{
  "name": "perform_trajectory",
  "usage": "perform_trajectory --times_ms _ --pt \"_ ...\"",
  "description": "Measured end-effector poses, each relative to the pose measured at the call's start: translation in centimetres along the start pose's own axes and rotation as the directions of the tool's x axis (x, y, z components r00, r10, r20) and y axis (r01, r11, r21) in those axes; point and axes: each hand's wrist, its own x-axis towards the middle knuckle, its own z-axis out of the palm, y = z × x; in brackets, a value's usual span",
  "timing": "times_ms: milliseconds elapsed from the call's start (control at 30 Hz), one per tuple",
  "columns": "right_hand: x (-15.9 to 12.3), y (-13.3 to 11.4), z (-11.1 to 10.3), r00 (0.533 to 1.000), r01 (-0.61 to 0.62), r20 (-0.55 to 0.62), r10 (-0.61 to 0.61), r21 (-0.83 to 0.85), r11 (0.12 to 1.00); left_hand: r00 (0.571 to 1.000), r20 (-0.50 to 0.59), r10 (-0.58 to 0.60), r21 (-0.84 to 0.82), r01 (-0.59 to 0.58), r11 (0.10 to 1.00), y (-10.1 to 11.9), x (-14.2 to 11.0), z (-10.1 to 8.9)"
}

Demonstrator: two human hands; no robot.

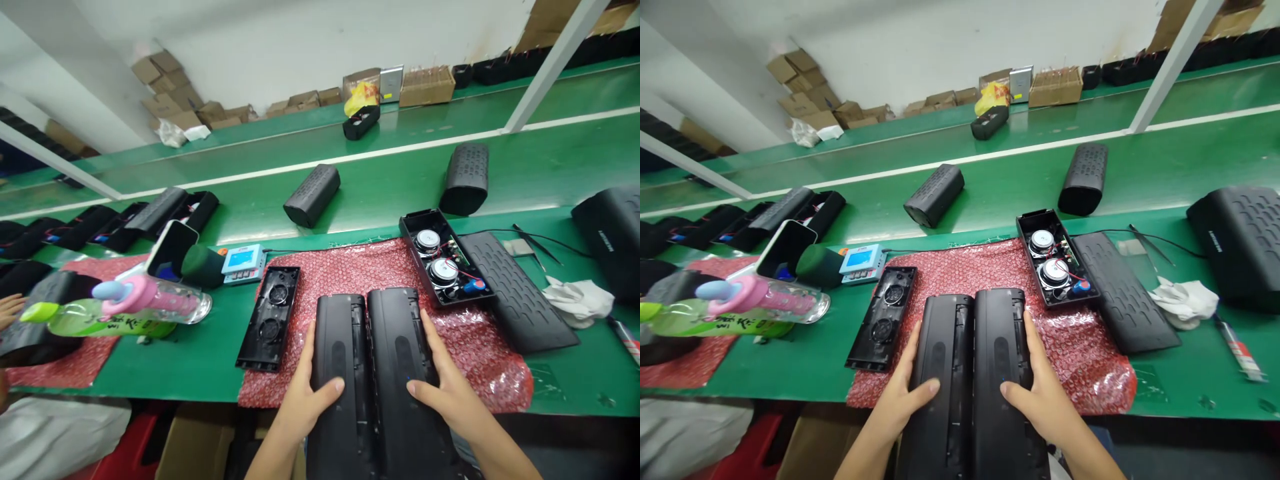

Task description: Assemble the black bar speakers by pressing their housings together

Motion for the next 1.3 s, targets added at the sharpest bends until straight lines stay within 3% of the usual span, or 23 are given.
perform_trajectory --times_ms 300,467,667,867,1033,1300 --pt "-0.2 0.1 0.3 0.997 -0.069 -0.040 0.070 0.014 0.998 0.995 -0.020 -0.100 -0.233 0.092 0.968 0.6 -0.5 0.9" --pt "-0.7 -0.5 0.2 0.995 -0.098 -0.030 0.096 -0.070 0.993 0.989 -0.064 -0.136 -0.225 0.118 0.967 0.8 -0.7 1.1" --pt "-1.0 -1.4 0.2 0.987 -0.161 -0.048 0.155 -0.185 0.969 0.991 -0.039 -0.130 -0.202 0.120 0.972 0.7 -1.0 0.9" --pt "-1.1 -0.6 0.0 0.997 -0.073 -0.050 0.063 -0.243 0.967 0.989 -0.056 -0.133 -0.226 0.117 0.967 1.0 -1.0 1.1" --pt "-1.0 -0.9 0.1 0.994 -0.106 -0.060 0.094 -0.248 0.963 0.987 -0.069 -0.143 -0.194 0.127 0.973 1.2 -0.8 1.0" --pt "-0.8 -1.2 0.2 0.998 -0.052 -0.047 0.044 -0.196 0.979 0.987 -0.097 -0.129 -0.133 0.116 0.984 0.9 -0.8 1.0"
